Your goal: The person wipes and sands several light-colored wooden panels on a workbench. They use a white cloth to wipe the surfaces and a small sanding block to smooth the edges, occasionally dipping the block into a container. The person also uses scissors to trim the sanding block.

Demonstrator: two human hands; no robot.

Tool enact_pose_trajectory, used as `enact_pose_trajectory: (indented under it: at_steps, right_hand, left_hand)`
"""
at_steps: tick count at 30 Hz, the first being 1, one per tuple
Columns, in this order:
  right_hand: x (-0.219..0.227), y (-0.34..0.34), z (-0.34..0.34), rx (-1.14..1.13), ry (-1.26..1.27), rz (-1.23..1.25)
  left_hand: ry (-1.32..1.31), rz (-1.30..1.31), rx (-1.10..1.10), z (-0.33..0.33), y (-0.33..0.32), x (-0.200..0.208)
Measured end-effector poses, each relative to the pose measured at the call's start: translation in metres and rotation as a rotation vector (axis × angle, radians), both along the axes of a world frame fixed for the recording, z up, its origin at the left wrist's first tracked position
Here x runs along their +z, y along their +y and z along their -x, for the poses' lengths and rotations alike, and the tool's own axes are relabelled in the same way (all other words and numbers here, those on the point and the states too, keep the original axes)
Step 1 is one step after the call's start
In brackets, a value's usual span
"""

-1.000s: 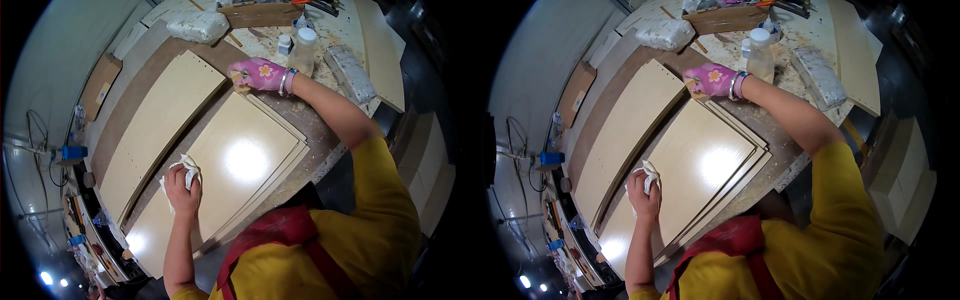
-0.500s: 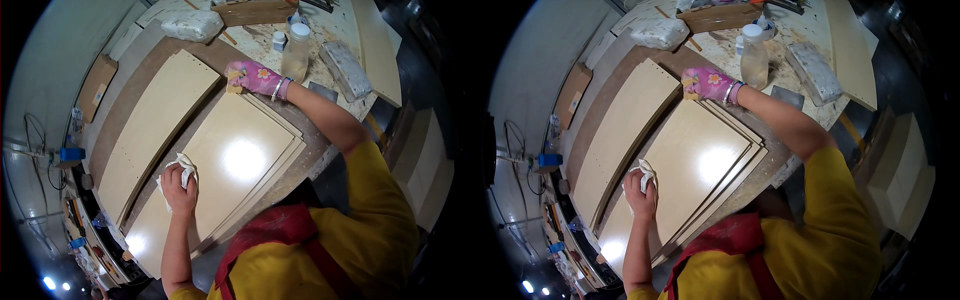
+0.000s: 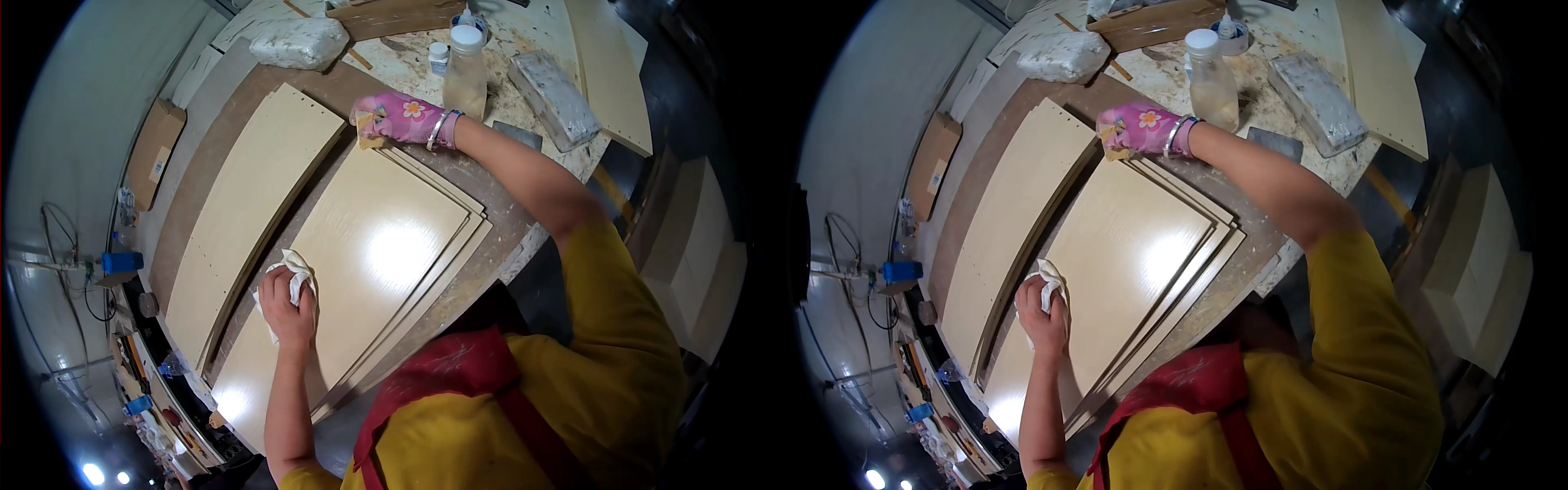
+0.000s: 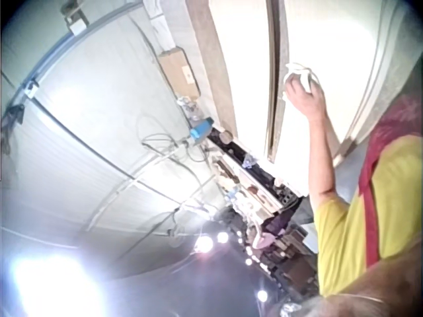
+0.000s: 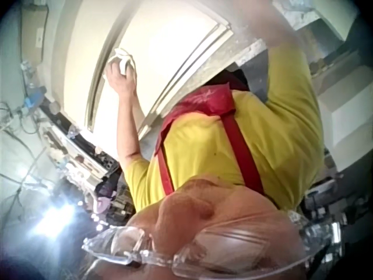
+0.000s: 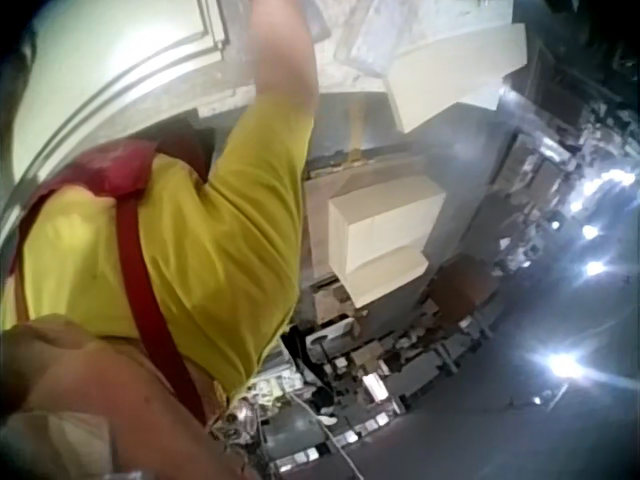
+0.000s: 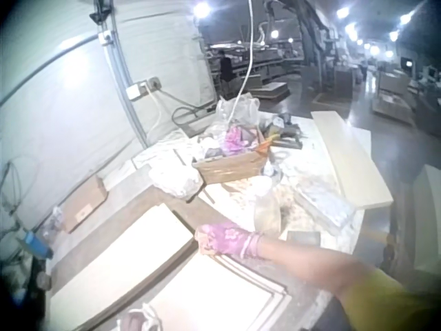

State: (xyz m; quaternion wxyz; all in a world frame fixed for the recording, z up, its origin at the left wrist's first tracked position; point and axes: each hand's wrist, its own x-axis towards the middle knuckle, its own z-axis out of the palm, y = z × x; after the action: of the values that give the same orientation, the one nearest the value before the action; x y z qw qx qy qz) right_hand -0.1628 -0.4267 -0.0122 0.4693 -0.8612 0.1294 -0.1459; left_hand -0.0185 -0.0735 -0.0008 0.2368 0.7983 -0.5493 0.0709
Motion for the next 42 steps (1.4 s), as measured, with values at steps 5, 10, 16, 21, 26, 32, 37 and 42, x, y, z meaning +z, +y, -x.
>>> enact_pose_trajectory:
  at_steps: [5,10,16,21,26,32,37,42]
  right_hand:
    - [0.010,0.009,0.033,0.087,0.023,0.037]
    - [0.014,0.029,0.087,0.055,0.103,-0.010]
    - [0.026,0.058,0.139,0.049,0.132,-0.072]
    - [0.033,0.077,0.179,0.082,0.134,-0.068]
    - [0.017,0.113,0.211,-0.216,0.013,-0.238]
    - [0.010,0.155,0.201,-0.715,-0.113,-0.137]
    - [0.003,0.176,0.183,-0.744,-0.126,0.096]
    - [-0.009,0.195,0.179,-0.687,-0.089,0.255]
  left_hand:
    - [-0.017,0.001,-0.001,0.003,-0.001,0.001]
    - [0.020,0.016,0.006,0.002,0.002,-0.001]
    - [0.111,-0.087,0.116,-0.003,-0.006,0.002]
    - [0.209,-0.116,0.145,-0.010,-0.011,0.004]
    - [0.110,-0.005,0.074,0.000,-0.003,-0.005]
    - [0.091,-0.009,0.084,0.007,-0.005,-0.004]
    - [0.066,-0.014,0.069,0.008,-0.004,-0.002]
    - [0.055,-0.004,0.074,0.005,-0.001,-0.005]
